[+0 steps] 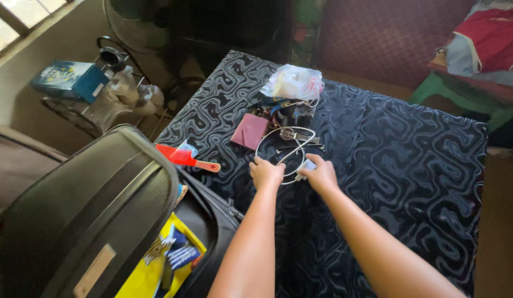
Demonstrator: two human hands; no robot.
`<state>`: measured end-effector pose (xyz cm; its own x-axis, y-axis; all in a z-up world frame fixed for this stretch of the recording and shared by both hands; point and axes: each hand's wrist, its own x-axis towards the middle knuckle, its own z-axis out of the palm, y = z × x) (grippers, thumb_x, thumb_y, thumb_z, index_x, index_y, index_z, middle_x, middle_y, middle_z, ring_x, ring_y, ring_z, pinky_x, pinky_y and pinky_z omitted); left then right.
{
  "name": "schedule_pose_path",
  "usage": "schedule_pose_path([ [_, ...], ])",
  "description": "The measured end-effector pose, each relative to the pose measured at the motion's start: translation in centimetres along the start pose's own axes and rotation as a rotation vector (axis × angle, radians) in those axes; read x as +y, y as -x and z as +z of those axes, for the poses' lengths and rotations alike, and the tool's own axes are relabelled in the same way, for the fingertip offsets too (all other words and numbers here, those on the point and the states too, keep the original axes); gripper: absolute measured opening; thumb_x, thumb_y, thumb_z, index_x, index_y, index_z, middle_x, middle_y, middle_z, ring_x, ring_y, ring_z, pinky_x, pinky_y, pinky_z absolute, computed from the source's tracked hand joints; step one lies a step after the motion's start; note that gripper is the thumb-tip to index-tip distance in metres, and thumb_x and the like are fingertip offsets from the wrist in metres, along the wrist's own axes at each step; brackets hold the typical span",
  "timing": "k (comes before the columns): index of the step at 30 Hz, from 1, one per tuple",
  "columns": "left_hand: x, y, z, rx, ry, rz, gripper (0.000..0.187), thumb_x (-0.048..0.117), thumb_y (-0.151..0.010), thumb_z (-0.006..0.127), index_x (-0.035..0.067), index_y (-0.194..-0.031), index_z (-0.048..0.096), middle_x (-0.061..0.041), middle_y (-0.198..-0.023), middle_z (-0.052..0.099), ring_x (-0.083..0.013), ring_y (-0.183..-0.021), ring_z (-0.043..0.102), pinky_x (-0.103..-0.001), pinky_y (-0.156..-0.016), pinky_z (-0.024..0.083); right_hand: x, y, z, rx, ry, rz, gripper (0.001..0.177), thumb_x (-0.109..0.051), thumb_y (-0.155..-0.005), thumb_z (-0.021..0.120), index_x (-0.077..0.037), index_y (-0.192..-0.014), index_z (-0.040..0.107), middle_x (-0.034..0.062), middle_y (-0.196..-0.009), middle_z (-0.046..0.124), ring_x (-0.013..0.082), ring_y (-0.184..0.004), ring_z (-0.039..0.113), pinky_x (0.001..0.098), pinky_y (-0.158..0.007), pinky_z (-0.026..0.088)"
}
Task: The person packs a black bag on a bed, placing toiletry bottles, a yellow packet, a pink pouch, a phone, and a cable into its compartments, then zips the compartments closed and presses the bag flat.
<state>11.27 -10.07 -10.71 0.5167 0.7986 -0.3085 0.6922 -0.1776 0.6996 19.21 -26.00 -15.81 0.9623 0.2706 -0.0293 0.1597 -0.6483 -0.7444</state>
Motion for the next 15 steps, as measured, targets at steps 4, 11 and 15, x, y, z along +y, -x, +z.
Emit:
schedule_pose_path([
  [4,-0.2,-1.8,1.5,0.119,0.027,0.038,0.086,0.021,-0.076,0.086,0.002,-0.147,0.042,-0.026,-0.142,0.049,-0.0468,-0.131,0.051,-0.047,-0.110,0.045,-0.3,0.1,0.8,0.007,0.013,-0.063,0.067,-0.028,-0.066,0.088,-0.023,-0.130,0.069,0.0211,-0.119,0.059,0.0385,-0.108,0.064,0.0437,-0.095,0.052],
  [11,1.0,-1.7,0.6,0.055,-0.050,-0.174,0.051,0.018,-0.088,0.074,0.004,-0.131,0.049,-0.021,-0.133,0.053,-0.0410,-0.116,0.064,-0.048,-0.091,0.057,-0.7,1.0,0.5,-0.040,-0.004,-0.110,0.067,-0.019,-0.063,0.088,-0.025,-0.128,0.071,0.0162,-0.121,0.059,0.0353,-0.112,0.061,0.0412,-0.098,0.052],
  [15,0.1,-2.4,1.3,0.161,-0.197,-0.042,0.022,0.012,-0.104,0.051,0.000,-0.122,0.054,-0.021,-0.120,0.065,-0.0386,-0.104,0.071,-0.046,-0.083,0.061,-1.7,2.4,0.6,-0.085,-0.017,-0.165,0.067,-0.014,-0.061,0.090,-0.022,-0.125,0.073,0.0136,-0.124,0.059,0.0343,-0.117,0.057,0.0409,-0.100,0.049],
])
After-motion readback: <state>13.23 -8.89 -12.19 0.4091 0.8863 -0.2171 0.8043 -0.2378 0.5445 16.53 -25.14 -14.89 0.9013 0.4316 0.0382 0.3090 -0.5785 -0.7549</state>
